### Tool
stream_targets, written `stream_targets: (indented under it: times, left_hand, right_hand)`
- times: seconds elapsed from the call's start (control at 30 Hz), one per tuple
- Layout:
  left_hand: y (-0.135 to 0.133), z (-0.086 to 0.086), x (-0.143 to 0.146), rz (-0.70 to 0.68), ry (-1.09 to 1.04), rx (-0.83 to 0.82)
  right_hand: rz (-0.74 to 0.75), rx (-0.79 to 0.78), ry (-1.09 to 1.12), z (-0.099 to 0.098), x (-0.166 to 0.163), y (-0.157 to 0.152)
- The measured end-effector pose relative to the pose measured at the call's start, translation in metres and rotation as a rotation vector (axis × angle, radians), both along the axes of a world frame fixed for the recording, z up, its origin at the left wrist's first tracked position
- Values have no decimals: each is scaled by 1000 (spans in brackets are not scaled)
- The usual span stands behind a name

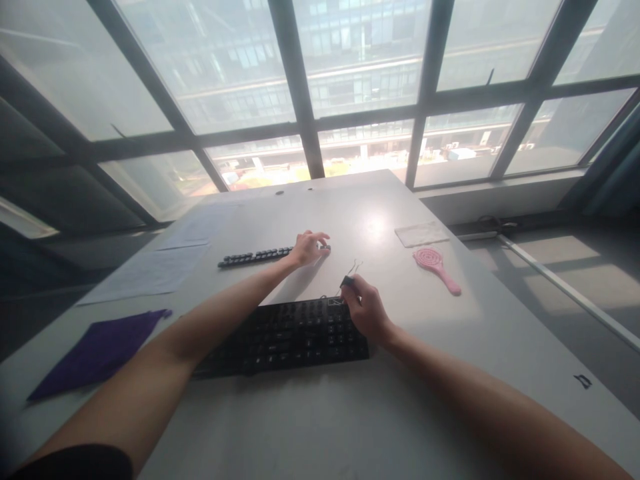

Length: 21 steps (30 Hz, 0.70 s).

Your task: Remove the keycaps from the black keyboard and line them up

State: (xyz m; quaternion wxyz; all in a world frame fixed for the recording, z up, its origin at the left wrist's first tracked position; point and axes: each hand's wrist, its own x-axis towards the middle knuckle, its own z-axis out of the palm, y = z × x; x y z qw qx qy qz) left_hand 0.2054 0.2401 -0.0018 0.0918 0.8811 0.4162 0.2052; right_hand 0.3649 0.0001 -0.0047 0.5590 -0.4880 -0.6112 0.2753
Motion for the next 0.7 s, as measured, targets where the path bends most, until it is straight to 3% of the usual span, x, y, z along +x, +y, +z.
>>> stream_targets:
  times: [0.7]
  left_hand:
    - [-3, 0, 4, -20, 3, -3]
  right_hand:
    - [4, -5, -18, 0, 0, 0]
